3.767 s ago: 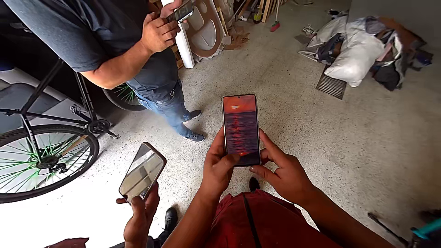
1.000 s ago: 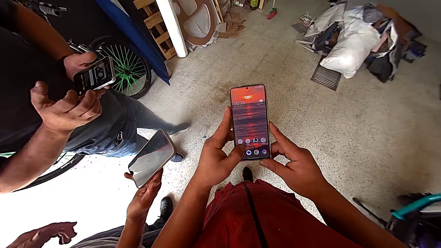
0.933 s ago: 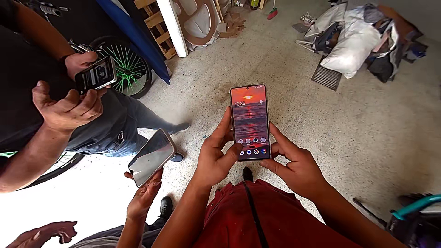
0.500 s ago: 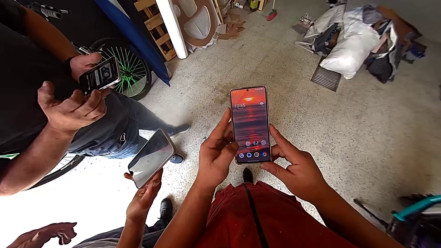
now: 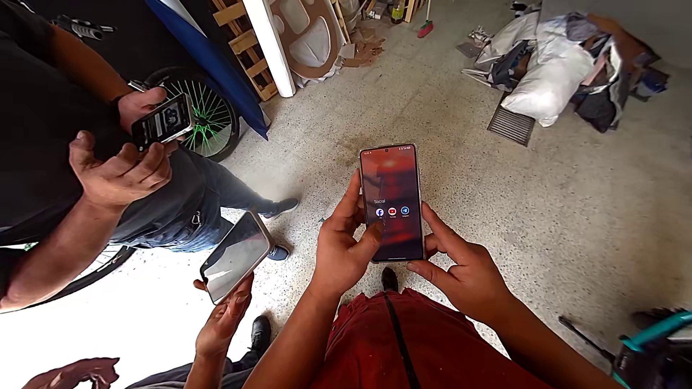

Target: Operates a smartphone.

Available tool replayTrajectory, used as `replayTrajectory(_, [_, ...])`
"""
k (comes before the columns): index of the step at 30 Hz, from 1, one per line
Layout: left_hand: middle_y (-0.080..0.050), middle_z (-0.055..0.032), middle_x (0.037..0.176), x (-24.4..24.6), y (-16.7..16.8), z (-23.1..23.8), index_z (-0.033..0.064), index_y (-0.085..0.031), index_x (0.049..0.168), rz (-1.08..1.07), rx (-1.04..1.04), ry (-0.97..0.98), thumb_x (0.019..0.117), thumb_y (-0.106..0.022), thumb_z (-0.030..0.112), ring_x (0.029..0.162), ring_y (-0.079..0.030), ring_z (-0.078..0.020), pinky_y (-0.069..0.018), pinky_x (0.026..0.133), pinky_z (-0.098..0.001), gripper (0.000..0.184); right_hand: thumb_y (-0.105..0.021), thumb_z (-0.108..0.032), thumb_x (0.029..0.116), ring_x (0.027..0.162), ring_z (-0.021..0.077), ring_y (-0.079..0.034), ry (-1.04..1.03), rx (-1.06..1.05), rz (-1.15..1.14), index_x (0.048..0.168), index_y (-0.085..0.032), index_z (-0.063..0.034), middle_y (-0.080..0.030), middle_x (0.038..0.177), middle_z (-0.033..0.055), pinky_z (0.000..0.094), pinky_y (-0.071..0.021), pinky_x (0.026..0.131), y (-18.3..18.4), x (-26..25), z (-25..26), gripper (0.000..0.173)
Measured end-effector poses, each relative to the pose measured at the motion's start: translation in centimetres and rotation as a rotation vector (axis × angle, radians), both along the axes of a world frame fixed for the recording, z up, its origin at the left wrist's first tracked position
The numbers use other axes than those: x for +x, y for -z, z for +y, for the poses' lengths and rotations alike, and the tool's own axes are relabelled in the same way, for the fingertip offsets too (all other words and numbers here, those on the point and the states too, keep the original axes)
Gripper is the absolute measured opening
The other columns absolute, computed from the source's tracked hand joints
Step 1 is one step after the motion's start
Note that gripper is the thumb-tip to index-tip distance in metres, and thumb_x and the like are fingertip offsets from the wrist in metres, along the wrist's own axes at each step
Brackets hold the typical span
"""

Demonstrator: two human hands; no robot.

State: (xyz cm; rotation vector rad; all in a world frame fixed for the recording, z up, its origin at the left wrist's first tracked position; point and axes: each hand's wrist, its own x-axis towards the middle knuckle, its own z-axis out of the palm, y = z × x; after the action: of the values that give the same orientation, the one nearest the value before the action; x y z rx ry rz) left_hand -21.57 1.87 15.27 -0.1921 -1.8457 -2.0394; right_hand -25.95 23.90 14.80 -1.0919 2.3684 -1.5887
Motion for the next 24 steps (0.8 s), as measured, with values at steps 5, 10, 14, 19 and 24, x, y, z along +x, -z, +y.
replayTrajectory(5, [-0.061, -0.0143, 0.141, 0.0, 0.4, -0.1, 0.0073, -0.027, 0.163, -0.002, 0.056, 0.054, 0.0898, -0.046, 0.001, 0.117, -0.066, -0.0207, -0.057, 0.099, -0.038, 0.076, -0.077, -0.028, 0.0943, 0.093, 0.0104, -0.073, -0.001, 0.001, -0.025, 0.164, -0.03, -0.0259, -0.075, 0.105, -0.005, 0.0308, -0.0651, 0.085, 0.2, -0.1, 0.4, 0.084])
replayTrajectory(10, [-0.064, -0.0135, 0.136, -0.1, 0.3, 0.1, 0.0076, -0.03, 0.162, 0.018, 0.048, 0.045, 0.0901, -0.045, -0.001, 0.112, -0.068, -0.0193, -0.0581, 0.096, -0.037, 0.074, -0.075, -0.03, 0.0955, 0.092, 0.0104, -0.073, -0.007, 0.0, -0.017, 0.164, -0.029, -0.0255, -0.076, 0.102, -0.0058, 0.0321, -0.0646, 0.086, 0.3, -0.1, 0.8, 0.083])
replayTrajectory(14, [-0.067, -0.0132, 0.129, -0.6, -0.2, 0.0, 0.0055, -0.034, 0.16, 0.037, -0.013, -0.004, 0.0913, -0.044, 0.0, 0.106, -0.069, -0.0186, -0.0589, 0.093, -0.0359, 0.07, -0.075, -0.031, 0.096, 0.091, 0.0107, -0.073, -0.015, -0.012, -0.054, 0.164, -0.03, -0.0265, -0.076, 0.101, -0.0057, 0.0324, -0.0641, 0.087, 0.5, 0.0, 1.1, 0.081])
replayTrajectory(19, [-0.065, -0.0134, 0.133, -0.8, -0.8, 0.0, 0.0054, -0.033, 0.161, 0.035, -0.05, -0.017, 0.0903, -0.044, -0.001, 0.109, -0.069, -0.0196, -0.0585, 0.095, -0.037, 0.072, -0.075, -0.031, 0.0959, 0.091, 0.0105, -0.073, -0.018, -0.018, -0.063, 0.164, -0.029, -0.0273, -0.075, 0.099, -0.0057, 0.0317, -0.0637, 0.087, 0.6, 0.2, 1.4, 0.082])
replayTrajectory(24, [-0.065, -0.0138, 0.133, -0.8, -0.8, 0.3, 0.0056, -0.032, 0.161, 0.033, -0.048, -0.001, 0.0905, -0.043, -0.002, 0.107, -0.069, -0.0207, -0.0596, 0.093, -0.0377, 0.072, -0.075, -0.03, 0.0957, 0.091, 0.0111, -0.073, -0.013, -0.018, -0.055, 0.164, -0.03, -0.026, -0.075, 0.1, -0.0054, 0.0323, -0.0637, 0.088, 0.6, 0.2, 1.6, 0.082])
